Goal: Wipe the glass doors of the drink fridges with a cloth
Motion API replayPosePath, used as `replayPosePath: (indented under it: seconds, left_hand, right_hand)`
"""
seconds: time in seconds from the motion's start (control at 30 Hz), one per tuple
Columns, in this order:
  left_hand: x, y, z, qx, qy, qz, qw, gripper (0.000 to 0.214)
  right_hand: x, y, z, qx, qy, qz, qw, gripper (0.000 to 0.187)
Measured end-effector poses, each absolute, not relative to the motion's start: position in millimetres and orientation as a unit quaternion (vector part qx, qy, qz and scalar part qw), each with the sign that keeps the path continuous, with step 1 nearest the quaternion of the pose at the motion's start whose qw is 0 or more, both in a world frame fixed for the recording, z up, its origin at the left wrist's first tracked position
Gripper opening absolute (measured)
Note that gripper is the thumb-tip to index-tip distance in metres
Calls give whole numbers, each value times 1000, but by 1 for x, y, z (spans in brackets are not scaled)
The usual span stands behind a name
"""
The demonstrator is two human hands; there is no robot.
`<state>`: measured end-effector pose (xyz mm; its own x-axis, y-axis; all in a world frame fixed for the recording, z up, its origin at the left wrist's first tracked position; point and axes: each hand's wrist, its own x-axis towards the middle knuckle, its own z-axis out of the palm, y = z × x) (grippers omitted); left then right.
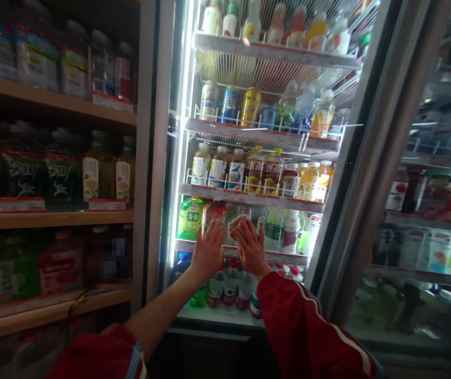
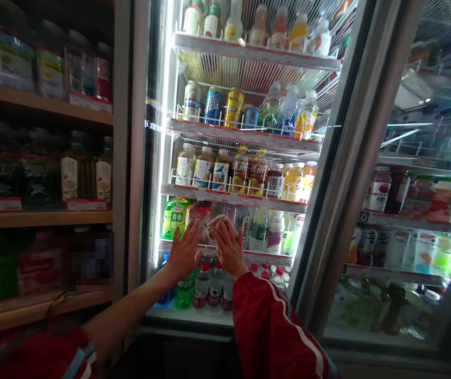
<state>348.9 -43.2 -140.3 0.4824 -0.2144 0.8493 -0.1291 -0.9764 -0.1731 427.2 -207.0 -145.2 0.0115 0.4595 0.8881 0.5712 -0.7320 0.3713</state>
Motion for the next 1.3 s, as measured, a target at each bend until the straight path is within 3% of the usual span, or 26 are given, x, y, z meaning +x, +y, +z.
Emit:
replayPosePath:
  seconds: [0.13,0.4,0.63,1.0,1.2,1.3]
  left_hand:
    - [351,-52,-142,-858,115,-498,40,59]
    - [354,-60,-145,-856,123,-502,30,59]
    - [359,-73,-149,-852,146,-501,37,62]
    - [366,-98,-152,-849,171,-498,27,58]
    - [368,-121,-143,-853,206,-478,33,61]
    - [370,-119,-138,-857,202,-473,32,62]
  right_hand:
    - [427,-216,-158,-703,-378,-601,35,45]
    - [438,-251,-149,-697,-217,-669,138,49]
    - [423,-232,-178,-724,-318,-606,81,44]
    - [442,-290,-170,-706,-159,-674,148,47]
    - [436,-278,-168,-715,-255,-644,97,47]
    - [441,-295,-160,-714,-212,-659,105,48]
